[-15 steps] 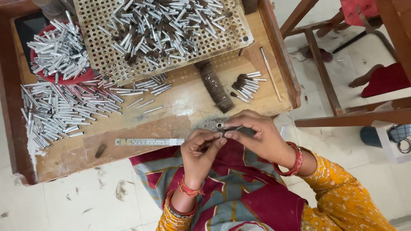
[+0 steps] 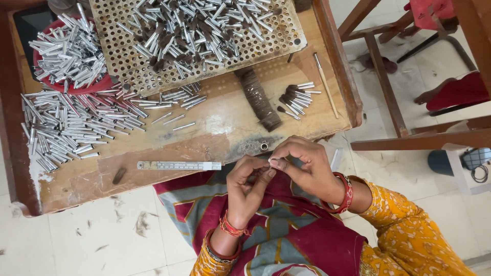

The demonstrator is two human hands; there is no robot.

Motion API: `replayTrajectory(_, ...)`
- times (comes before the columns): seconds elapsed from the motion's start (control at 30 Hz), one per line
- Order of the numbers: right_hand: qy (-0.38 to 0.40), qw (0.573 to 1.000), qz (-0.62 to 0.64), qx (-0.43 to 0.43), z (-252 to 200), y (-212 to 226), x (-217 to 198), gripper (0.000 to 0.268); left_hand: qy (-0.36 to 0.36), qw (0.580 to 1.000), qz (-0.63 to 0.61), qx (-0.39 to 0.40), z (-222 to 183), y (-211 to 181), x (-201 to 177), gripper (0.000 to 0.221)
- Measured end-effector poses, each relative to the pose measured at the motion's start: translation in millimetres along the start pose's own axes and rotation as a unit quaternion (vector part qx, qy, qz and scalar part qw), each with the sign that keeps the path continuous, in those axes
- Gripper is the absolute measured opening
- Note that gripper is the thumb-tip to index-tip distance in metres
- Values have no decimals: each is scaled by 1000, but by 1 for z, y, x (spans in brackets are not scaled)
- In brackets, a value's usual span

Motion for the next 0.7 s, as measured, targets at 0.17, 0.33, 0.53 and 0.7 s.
replayTrajectory(0.17,-18,1000,14,15,-5,-3,4,7,7,999,42,27,0,-4,-1,19)
replayTrajectory(0.33,-40,999,-4,0,-7,1,5,8,10,996,71,47,1,-5,-2,20)
replayTrajectory(0.53,-42,999,-14,-13,-8,4,12,8,6,996,80,49,-2,-2,-7,20)
replayTrajectory(0.7,-17,999,-19,-21,-7,5,15,10,-12,998,39,52,-8,-6,-11,20)
Point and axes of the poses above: each hand's wrist, its own z-axis towards the middle knuckle, its own x-axis out of the palm, y = z × x, the point moved 5 cm from there along z, towards the middle knuckle, and after that the axes turned 3 degrees about y, right-handed, at the moved point
